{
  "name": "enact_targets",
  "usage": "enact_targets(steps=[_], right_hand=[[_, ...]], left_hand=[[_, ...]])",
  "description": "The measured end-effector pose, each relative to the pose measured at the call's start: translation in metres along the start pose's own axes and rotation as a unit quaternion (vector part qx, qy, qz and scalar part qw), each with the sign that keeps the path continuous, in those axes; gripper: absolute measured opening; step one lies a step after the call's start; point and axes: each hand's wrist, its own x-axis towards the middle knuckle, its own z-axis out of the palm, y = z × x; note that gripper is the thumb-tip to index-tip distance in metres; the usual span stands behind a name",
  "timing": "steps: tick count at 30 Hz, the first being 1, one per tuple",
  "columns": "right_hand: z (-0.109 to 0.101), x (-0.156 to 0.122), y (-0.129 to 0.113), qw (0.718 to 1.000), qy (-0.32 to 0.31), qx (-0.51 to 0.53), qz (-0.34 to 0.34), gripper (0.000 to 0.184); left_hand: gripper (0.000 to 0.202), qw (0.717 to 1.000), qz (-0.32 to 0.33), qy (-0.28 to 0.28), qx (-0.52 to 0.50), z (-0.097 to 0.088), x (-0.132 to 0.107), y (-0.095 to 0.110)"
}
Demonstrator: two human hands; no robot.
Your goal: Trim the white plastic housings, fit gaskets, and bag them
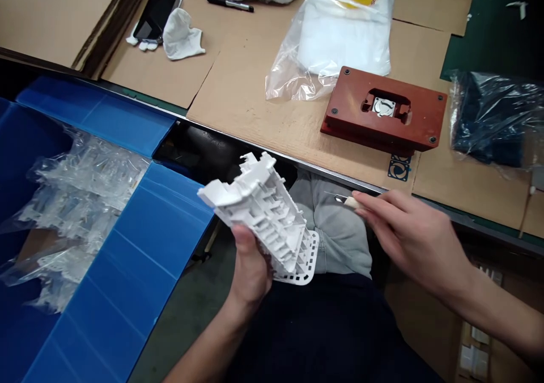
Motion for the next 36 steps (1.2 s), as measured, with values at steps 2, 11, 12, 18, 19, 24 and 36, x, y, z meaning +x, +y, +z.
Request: enact_targets(steps=[2,11,12,18,19,24,36], right_hand=[[0.008,0.000,0.005,0.995,-0.038,0.073,0.054,0.023],[0.017,0.001,0.005,0.950,-0.100,0.249,0.162,0.025],[0.017,0.000,0.005,0.951,-0.092,0.246,0.164,0.027],[0.010,0.008,0.003,0.974,-0.040,0.223,0.005,0.024],[0.007,0.011,0.002,0.974,-0.041,0.220,-0.042,0.025],[-0.003,0.034,-0.005,0.936,-0.099,0.203,-0.270,0.043],[0.002,0.055,-0.033,0.859,-0.227,0.257,-0.380,0.044]], left_hand=[[0.063,0.999,0.050,0.007,0.016,0.015,0.005,0.009],[0.089,0.988,-0.150,-0.027,0.005,0.020,0.011,0.025],[0.089,0.987,-0.156,-0.033,0.001,0.019,0.011,0.025],[0.090,0.969,-0.232,-0.071,-0.041,0.018,0.013,0.025],[0.089,0.964,-0.247,-0.078,-0.055,0.019,0.014,0.024],[0.080,0.943,-0.282,-0.112,-0.138,0.019,0.014,0.016],[0.070,0.919,-0.321,-0.134,-0.186,0.006,0.006,0.007]])
